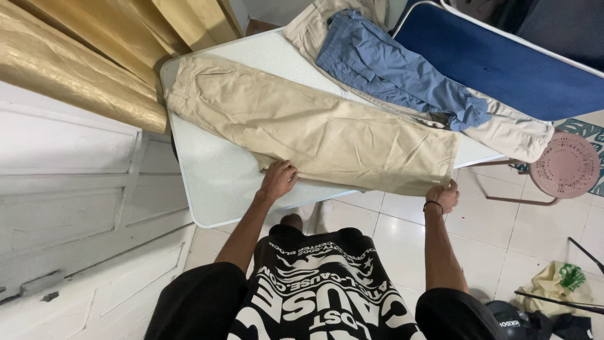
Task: The person folds a pair of trousers by hand on a white table, smoothing the fabric and aligning the legs before placing them into a blue suitcase.
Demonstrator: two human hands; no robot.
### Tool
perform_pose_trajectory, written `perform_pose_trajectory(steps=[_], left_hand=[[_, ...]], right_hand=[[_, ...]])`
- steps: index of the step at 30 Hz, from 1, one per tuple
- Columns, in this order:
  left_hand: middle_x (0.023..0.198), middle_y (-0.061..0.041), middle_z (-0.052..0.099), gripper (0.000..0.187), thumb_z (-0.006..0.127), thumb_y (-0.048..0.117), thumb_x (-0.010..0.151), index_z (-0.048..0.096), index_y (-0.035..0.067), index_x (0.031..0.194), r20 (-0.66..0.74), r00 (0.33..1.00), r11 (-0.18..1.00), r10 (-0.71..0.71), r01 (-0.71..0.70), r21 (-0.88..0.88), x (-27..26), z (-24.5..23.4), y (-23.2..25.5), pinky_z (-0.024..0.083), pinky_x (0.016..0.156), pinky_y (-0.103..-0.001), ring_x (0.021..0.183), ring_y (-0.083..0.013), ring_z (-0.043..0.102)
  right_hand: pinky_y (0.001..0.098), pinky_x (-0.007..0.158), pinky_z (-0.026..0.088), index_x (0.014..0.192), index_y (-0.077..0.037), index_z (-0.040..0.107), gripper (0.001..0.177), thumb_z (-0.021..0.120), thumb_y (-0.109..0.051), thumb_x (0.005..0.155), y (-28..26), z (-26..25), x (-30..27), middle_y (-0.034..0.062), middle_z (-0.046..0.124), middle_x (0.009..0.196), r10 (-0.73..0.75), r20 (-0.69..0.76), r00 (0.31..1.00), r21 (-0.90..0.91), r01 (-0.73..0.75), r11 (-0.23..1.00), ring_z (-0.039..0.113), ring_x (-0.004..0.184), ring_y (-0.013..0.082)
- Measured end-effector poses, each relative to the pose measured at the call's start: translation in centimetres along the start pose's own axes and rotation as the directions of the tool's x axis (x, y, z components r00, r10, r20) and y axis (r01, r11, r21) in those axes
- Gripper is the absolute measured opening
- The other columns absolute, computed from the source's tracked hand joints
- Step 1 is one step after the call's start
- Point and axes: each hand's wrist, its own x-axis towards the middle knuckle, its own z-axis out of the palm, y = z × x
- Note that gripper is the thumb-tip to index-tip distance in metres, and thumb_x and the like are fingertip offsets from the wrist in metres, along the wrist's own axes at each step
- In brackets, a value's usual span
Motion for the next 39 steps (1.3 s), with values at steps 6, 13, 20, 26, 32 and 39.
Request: perform_pose_trajectory(steps=[6,13,20,26,32,39], left_hand=[[0.102,-0.010,0.064,0.013,0.067,0.018,0.096,0.070,0.006,0.100,0.094,0.996,0.991,-0.008,0.020,-0.135,0.6,-0.2,-0.9,0.053,0.092,-0.045,0.100,-0.0315,0.064],[0.144,-0.015,0.053,0.045,0.068,0.018,0.091,0.061,0.007,0.134,-0.149,0.987,0.996,-0.058,0.067,0.054,2.4,-0.9,-5.4,0.042,0.108,-0.052,0.134,-0.0343,0.050],[0.162,-0.013,0.031,0.086,0.079,0.047,0.078,0.046,0.014,0.151,-0.024,0.978,0.941,-0.205,0.204,0.270,2.5,-4.0,-9.2,0.021,0.121,-0.066,0.151,-0.0356,0.027],[0.168,-0.014,0.022,0.114,0.076,0.069,0.066,0.036,0.022,0.162,0.106,0.937,0.925,-0.334,0.304,0.229,4.4,-7.9,-10.4,0.011,0.120,-0.063,0.151,-0.0386,0.019],[0.167,-0.015,0.031,0.077,0.058,0.057,0.097,0.043,0.016,0.160,-0.070,0.977,0.942,-0.203,0.215,0.257,4.1,-6.4,-16.4,0.017,0.124,-0.068,0.151,-0.0373,0.032],[0.168,-0.017,0.031,0.060,0.055,0.043,0.101,0.049,0.011,0.153,-0.150,0.970,0.966,-0.191,0.213,0.148,7.3,-6.2,-20.9,0.023,0.116,-0.068,0.150,-0.0434,0.029]], right_hand=[[0.0690,0.112,0.031,0.154,-0.010,0.038,0.064,0.067,-0.021,0.098,-2.5,3.5,-2.6,0.0266,0.030,0.161,-0.590,-0.043,0.806,-0.217,0.568,0.793,0.032,0.148,0.0465],[0.0565,0.124,0.030,0.159,-0.014,0.040,0.066,0.066,-0.029,0.100,-8.9,10.6,-11.3,0.0201,0.034,0.165,-0.870,0.272,0.412,0.053,0.896,0.441,0.036,0.152,0.0405],[0.0715,0.116,0.019,0.158,-0.022,0.036,0.077,0.065,-0.047,0.091,-12.4,15.7,-20.3,0.0140,0.019,0.168,-0.769,0.516,0.377,-0.045,0.909,0.415,0.019,0.154,0.0394],[0.0759,0.117,0.017,0.161,-0.018,0.036,0.073,0.058,-0.050,0.098,-13.6,18.5,-21.4,0.0146,0.027,0.163,-0.708,0.493,0.505,-0.199,0.858,0.474,0.023,0.153,0.0385],[0.0669,0.121,0.022,0.157,-0.019,0.043,0.063,0.055,-0.042,0.100,-17.2,19.7,-22.1,0.0176,0.030,0.163,-0.776,0.455,0.437,-0.093,0.890,0.446,0.025,0.152,0.0415],[0.0704,0.119,0.015,0.157,-0.020,0.042,0.058,0.055,-0.038,0.103,-21.8,23.7,-22.2,0.0138,0.022,0.171,-0.823,0.447,0.351,-0.106,0.934,0.341,0.017,0.154,0.0423]])
